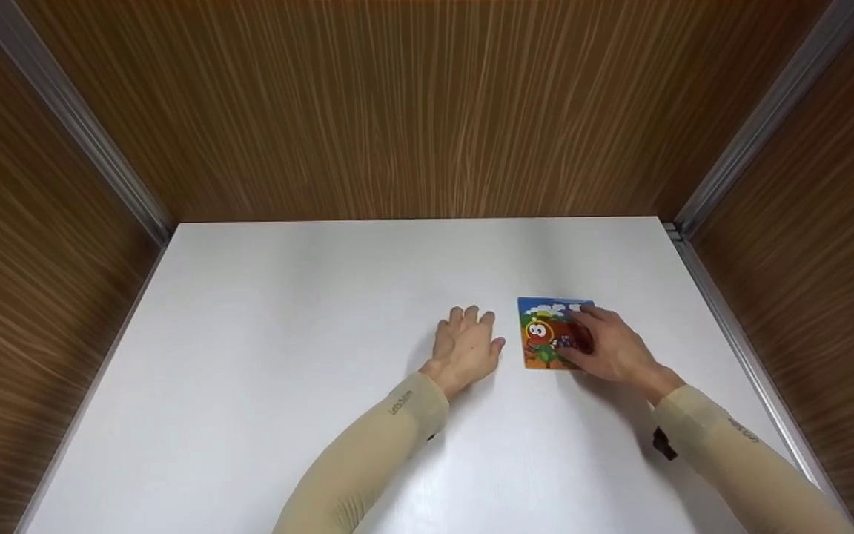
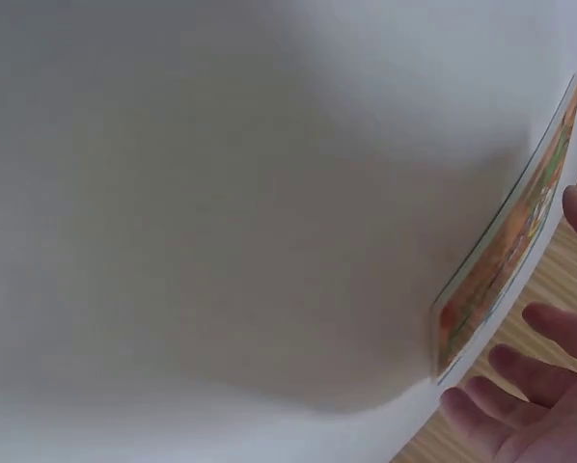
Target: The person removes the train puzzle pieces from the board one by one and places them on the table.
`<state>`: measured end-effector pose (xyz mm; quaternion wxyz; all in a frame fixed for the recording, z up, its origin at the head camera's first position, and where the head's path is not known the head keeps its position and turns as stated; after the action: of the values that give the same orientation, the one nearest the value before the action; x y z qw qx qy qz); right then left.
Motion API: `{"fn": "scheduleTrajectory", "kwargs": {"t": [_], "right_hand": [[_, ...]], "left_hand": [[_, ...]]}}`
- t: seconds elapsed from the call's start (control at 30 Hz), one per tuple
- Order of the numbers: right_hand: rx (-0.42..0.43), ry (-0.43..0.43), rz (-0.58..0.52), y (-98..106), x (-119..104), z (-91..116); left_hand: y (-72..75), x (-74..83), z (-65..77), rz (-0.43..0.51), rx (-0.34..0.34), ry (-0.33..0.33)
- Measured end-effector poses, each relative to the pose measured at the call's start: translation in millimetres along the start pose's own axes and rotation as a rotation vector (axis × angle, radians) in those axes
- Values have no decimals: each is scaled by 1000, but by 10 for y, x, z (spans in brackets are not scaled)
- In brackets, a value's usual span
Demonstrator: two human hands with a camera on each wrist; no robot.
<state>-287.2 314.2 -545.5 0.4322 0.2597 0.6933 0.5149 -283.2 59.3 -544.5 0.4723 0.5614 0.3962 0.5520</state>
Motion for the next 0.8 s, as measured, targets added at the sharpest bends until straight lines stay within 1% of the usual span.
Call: {"fn": "scheduleTrajectory", "kwargs": {"t": [0.07, 0.2, 0.37, 0.47, 0.57, 0.7, 0.8], "right_hand": [[-9, -6, -9, -5, 22, 31], [-19, -21, -32, -12, 51, 69], [-27, -22, -41, -28, 77, 75], [-27, -17, -39, -41, 90, 69], [-29, -12, -45, -59, 92, 59], [-37, -15, -57, -84, 88, 55], [-44, -21, -61, -94, 83, 57]], "left_hand": [[-35, 72, -2, -15, 11, -23], [-103, 212, 8, -43, 6, -54], [-183, 351, 20, -33, -43, -71], [-230, 420, 16, -22, -67, -89], [-279, 486, 10, -46, -77, -127], [-323, 557, 10, -71, -76, -172], [-342, 583, 10, -75, -74, -190]]}}
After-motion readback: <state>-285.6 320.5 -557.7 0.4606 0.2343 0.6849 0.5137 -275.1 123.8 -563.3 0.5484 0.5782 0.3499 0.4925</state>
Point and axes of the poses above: each hand's wrist, its own z-axis away from the middle knuckle, its own y-axis out of the back of the hand, x = y × z, the point moved 5 cm from there along -z, towards the middle knuckle, and after that the axes turned 13 degrees about y, right-handed, at the moved point
